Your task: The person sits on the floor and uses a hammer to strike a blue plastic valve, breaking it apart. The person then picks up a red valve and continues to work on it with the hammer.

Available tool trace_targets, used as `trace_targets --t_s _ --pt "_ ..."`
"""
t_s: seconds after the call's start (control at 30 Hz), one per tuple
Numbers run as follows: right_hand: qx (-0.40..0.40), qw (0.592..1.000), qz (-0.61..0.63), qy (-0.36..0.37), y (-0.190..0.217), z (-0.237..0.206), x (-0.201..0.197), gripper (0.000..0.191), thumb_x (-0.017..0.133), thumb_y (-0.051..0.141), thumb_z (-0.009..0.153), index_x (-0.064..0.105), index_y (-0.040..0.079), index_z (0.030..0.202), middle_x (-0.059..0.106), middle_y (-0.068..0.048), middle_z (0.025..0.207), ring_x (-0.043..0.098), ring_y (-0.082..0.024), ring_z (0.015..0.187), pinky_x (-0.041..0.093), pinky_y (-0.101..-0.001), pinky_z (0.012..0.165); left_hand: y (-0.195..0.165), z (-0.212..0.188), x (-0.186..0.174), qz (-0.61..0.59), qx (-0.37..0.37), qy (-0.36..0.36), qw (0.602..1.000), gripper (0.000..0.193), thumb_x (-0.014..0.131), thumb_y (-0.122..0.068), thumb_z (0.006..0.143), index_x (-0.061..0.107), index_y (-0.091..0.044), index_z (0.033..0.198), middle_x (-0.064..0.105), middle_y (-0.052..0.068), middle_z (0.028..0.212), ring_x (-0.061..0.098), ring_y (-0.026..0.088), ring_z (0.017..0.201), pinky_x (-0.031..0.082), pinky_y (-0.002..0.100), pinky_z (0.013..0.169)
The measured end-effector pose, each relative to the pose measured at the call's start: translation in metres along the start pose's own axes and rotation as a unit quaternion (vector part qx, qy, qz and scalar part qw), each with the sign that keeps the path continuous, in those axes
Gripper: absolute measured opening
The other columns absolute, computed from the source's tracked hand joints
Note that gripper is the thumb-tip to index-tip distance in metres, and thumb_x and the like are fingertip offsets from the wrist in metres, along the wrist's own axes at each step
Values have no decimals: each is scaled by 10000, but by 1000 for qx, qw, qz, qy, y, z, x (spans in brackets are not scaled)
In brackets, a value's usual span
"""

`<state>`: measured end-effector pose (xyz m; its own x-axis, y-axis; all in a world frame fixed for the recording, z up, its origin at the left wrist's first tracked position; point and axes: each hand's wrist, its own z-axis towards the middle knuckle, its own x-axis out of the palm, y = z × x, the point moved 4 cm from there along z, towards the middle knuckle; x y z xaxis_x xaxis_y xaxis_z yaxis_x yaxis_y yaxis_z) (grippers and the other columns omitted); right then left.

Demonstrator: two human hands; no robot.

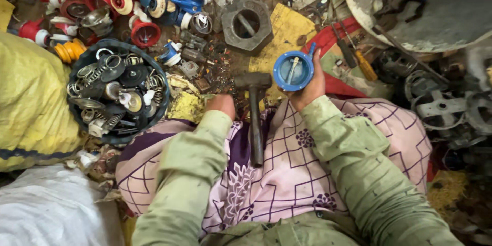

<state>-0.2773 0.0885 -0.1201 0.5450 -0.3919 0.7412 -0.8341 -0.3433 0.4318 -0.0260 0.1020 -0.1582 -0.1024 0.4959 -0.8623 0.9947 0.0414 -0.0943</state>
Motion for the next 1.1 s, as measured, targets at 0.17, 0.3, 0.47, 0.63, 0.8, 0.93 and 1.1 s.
trace_targets --t_s 0.17,0.3,0.47,0.63,0.8,0.93,1.1 --pt "10 999 22 30 7 -2 1 665 442 762 925 679 180 1142 732 -60 1126 700 -285 1019 532 -488 835 -4 16 38 -11 51 35 998 244 552 -137 964 747 -53 1084 721 249 1123 701 418 1074 565 498 911" --pt "21 998 34 44 10 -5 -2 673 435 775 930 691 187 1135 740 -61 1121 694 -280 1001 510 -474 802 -7 16 40 -13 70 21 997 270 665 -168 888 754 -55 1117 715 245 1138 699 412 1070 563 477 925" --pt "2 999 41 23 14 -6 -11 661 427 752 940 692 191 1167 732 -37 1146 697 -263 1053 533 -503 879 -9 -1 27 -164 77 54 982 464 832 -353 759 769 -66 1118 755 192 1040 737 363 942 564 441 851" --pt "6 999 40 32 10 -7 -15 668 411 762 929 682 199 1167 733 -37 1137 699 -268 1030 527 -490 838 13 -26 12 -117 31 91 988 341 805 -400 818 810 -107 994 788 171 895 753 327 829 564 419 836" --pt "12 998 40 41 7 -8 -10 695 411 781 939 675 181 1172 727 -62 1129 696 -284 1013 521 -487 830 31 -37 27 -97 72 36 992 276 834 -297 722 832 -131 942 776 138 955 735 335 903 561 413 860" --pt "13 999 38 19 10 -7 -6 675 403 772 919 672 202 1161 725 -59 1133 696 -293 1015 527 -541 855 38 -52 23 -101 103 -14 989 210 826 -205 699 858 -142 897 776 137 1000 713 348 961 536 421 938" --pt "8 999 36 13 7 -5 -6 655 417 764 917 673 207 1151 723 -55 1116 688 -300 1016 527 -581 871 13 -88 -32 -17 163 -124 979 231 797 -60 631 832 -88 857 712 130 1010 638 358 990 502 455 912"
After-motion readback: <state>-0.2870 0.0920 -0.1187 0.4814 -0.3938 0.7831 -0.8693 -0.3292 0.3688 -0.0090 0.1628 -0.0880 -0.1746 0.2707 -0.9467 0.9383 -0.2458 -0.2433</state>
